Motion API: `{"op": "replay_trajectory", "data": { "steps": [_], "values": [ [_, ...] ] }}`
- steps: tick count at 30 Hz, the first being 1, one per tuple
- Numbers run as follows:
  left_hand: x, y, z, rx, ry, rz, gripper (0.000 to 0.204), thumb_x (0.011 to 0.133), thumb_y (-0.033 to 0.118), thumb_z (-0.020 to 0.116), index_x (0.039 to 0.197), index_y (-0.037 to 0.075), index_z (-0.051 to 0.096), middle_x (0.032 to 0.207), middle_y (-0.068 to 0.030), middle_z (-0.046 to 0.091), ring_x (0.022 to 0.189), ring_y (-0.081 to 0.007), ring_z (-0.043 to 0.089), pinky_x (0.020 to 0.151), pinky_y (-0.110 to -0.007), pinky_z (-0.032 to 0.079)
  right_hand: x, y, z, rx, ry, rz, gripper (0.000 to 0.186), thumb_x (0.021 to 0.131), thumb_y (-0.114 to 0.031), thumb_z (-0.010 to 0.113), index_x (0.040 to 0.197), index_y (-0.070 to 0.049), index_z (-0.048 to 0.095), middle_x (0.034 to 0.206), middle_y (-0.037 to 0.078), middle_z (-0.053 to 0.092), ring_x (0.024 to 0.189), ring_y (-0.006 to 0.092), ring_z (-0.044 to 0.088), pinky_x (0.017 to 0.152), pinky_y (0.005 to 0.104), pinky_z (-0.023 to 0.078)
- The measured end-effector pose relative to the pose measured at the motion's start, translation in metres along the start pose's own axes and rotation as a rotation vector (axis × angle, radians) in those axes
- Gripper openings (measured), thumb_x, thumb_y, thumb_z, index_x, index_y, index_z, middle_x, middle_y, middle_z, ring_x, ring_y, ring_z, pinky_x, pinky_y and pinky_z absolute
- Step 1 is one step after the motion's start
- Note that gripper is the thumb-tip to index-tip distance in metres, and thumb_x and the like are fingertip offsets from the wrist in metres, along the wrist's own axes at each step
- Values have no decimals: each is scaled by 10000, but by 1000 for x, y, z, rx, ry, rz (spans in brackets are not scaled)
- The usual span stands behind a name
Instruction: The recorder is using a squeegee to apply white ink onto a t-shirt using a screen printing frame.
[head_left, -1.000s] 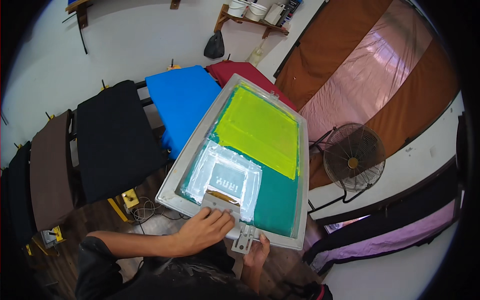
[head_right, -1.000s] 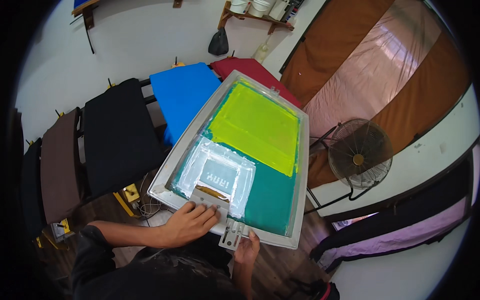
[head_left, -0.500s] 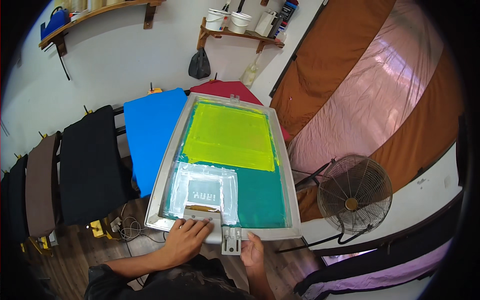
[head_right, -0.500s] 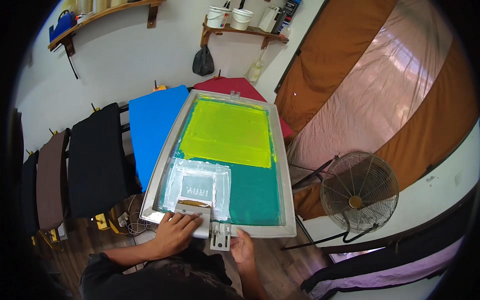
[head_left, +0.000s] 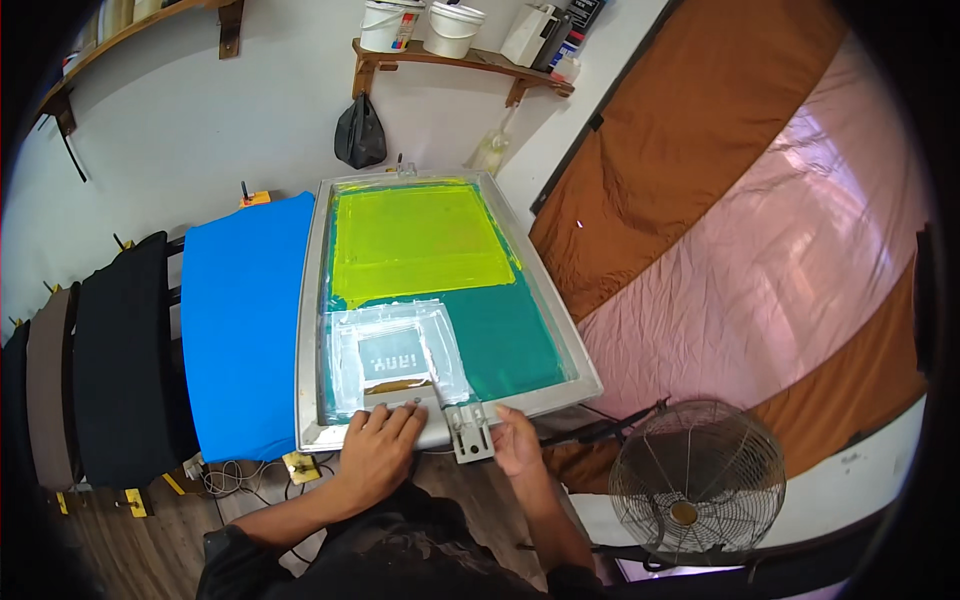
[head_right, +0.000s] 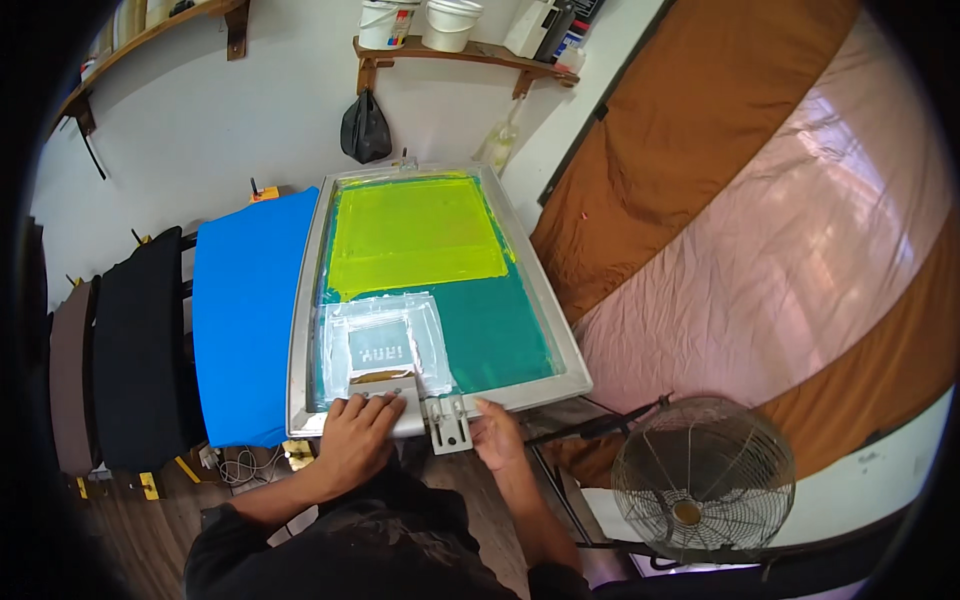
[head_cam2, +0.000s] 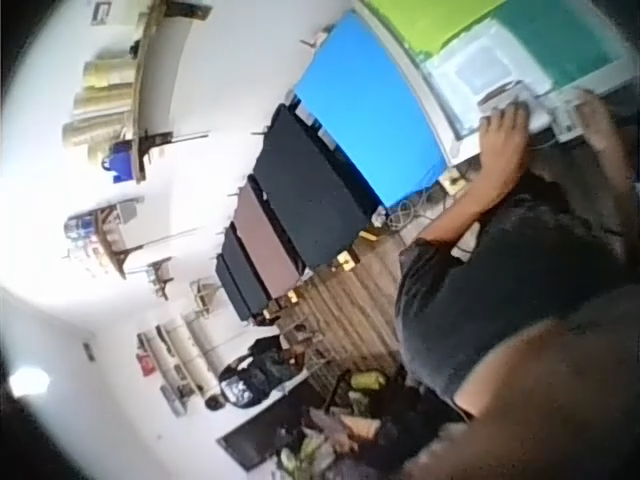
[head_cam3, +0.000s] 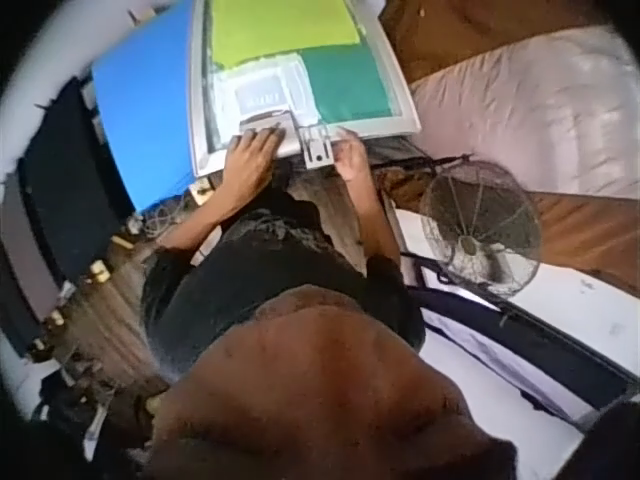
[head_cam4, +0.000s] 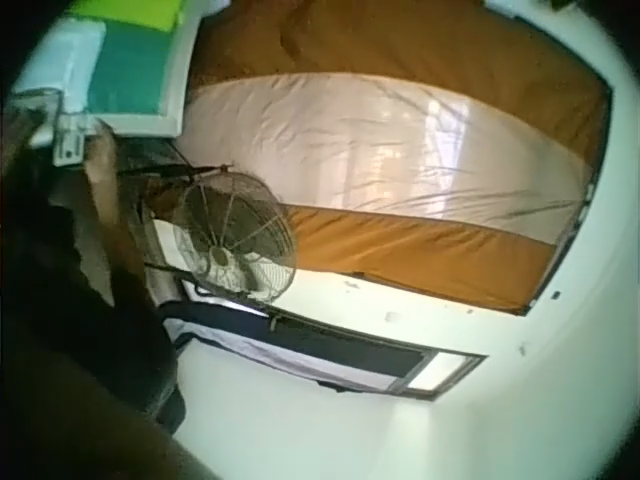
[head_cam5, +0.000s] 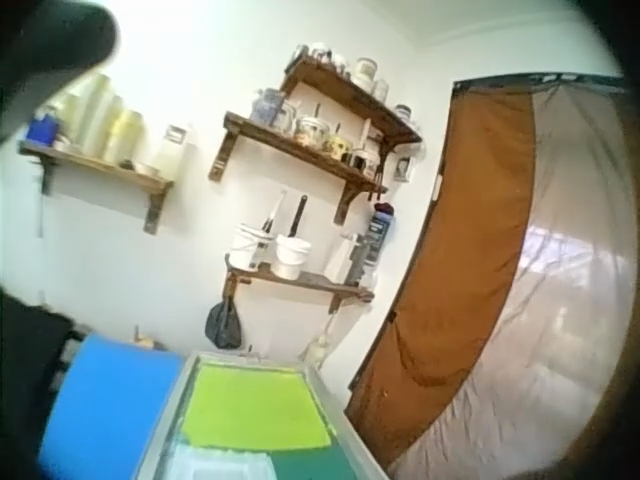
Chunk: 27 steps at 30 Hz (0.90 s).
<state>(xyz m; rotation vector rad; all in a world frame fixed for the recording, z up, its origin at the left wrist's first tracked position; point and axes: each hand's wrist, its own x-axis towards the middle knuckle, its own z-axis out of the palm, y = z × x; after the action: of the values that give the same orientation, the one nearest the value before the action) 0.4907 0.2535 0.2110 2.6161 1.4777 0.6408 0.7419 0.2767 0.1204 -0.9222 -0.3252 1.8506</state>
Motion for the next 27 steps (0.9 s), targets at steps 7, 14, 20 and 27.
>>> {"op": "replay_trajectory", "data": {
  "steps": [7, 14, 20, 27],
  "values": [
    [71, 2, 28, 51, -9, -22, 441, 737, 80, 591, 1174, 23, 562, 1080, -71, 583, 889, -221, 522, 737, -343, 392, 64, -55, -32, -45, -13, 21, 435, 868, -248, 618, 1232, -26, 534, 1089, 128, 667, 880, 258, 685, 744, 387, 570],
    [96, 12, 52, 100, -40, -57, 395, 775, 100, 567, 1162, 18, 559, 1067, -79, 566, 904, -223, 516, 749, -348, 388, 91, -71, -53, -38, -47, 38, 444, 859, -249, 622, 1237, -33, 534, 1105, 127, 662, 899, 261, 682, 761, 395, 571],
    [114, 19, 66, 114, -82, -107, 422, 758, 84, 583, 1175, 29, 553, 1112, -82, 568, 927, -230, 516, 754, -359, 385, 110, -78, -68, 5, -37, 68, 410, 856, -256, 647, 1203, -51, 568, 1050, 101, 688, 808, 234, 699, 684, 364, 588],
    [121, 31, 85, 87, -103, -185, 500, 728, 74, 595, 1227, 69, 563, 1207, -77, 591, 969, -244, 535, 786, -385, 392, 121, -85, -88, -4, -45, 129, 417, 852, -289, 650, 1189, -54, 577, 1000, 122, 696, 746, 250, 703, 656, 378, 589]
  ]
}}
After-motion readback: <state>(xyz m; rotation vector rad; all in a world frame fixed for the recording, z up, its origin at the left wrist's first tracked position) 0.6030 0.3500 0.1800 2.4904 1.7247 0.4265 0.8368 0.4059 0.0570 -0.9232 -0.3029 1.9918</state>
